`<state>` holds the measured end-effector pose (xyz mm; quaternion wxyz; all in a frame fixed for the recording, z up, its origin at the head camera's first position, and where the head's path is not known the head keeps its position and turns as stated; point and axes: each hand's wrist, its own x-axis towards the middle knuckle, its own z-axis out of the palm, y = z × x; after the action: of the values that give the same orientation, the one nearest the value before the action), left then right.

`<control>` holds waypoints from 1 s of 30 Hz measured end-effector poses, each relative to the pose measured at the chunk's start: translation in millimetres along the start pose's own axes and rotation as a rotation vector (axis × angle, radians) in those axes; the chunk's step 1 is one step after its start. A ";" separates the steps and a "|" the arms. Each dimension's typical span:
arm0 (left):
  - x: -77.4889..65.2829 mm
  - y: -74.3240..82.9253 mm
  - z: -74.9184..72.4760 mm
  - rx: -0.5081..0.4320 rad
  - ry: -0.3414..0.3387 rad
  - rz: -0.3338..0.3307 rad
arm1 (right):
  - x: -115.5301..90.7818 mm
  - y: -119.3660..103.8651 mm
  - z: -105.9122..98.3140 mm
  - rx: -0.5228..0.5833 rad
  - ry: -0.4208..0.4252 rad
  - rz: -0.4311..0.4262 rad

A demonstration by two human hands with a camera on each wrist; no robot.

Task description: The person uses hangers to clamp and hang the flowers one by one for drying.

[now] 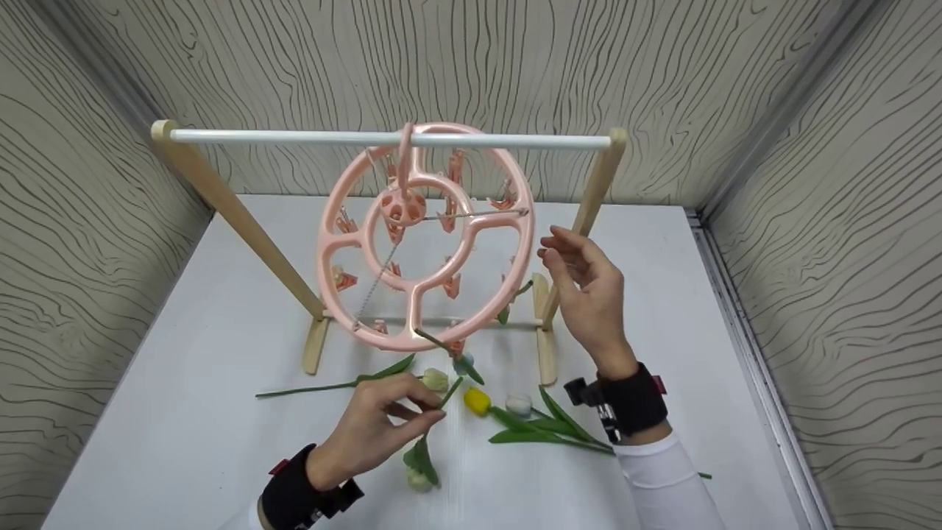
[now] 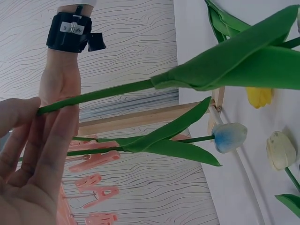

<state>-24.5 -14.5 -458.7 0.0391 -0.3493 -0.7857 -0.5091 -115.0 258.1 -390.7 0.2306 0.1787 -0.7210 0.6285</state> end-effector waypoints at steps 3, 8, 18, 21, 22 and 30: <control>0.5 -0.2 0.3 -0.007 -0.004 0.000 | 8.9 3.0 3.8 -0.012 0.004 0.010; 1.1 0.4 1.8 -0.012 -0.015 -0.013 | 14.4 6.8 11.2 -0.005 -0.013 0.005; 1.2 -0.4 4.0 -0.005 -0.010 0.000 | 27.2 19.4 22.8 -0.018 -0.022 0.003; 1.1 0.0 4.0 -0.010 -0.016 -0.009 | 32.6 24.4 25.8 -0.004 -0.031 0.008; 1.1 0.2 3.8 -0.010 -0.018 -0.011 | 34.5 26.1 27.0 0.012 -0.041 0.009; 1.0 2.0 3.3 -0.017 -0.034 -0.020 | 49.7 36.4 37.2 0.180 -0.091 0.052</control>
<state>-23.2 -10.8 -458.3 0.0179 -0.3503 -0.7852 -0.5103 -180.2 228.2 -396.9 0.1644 0.2082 -0.6757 0.6878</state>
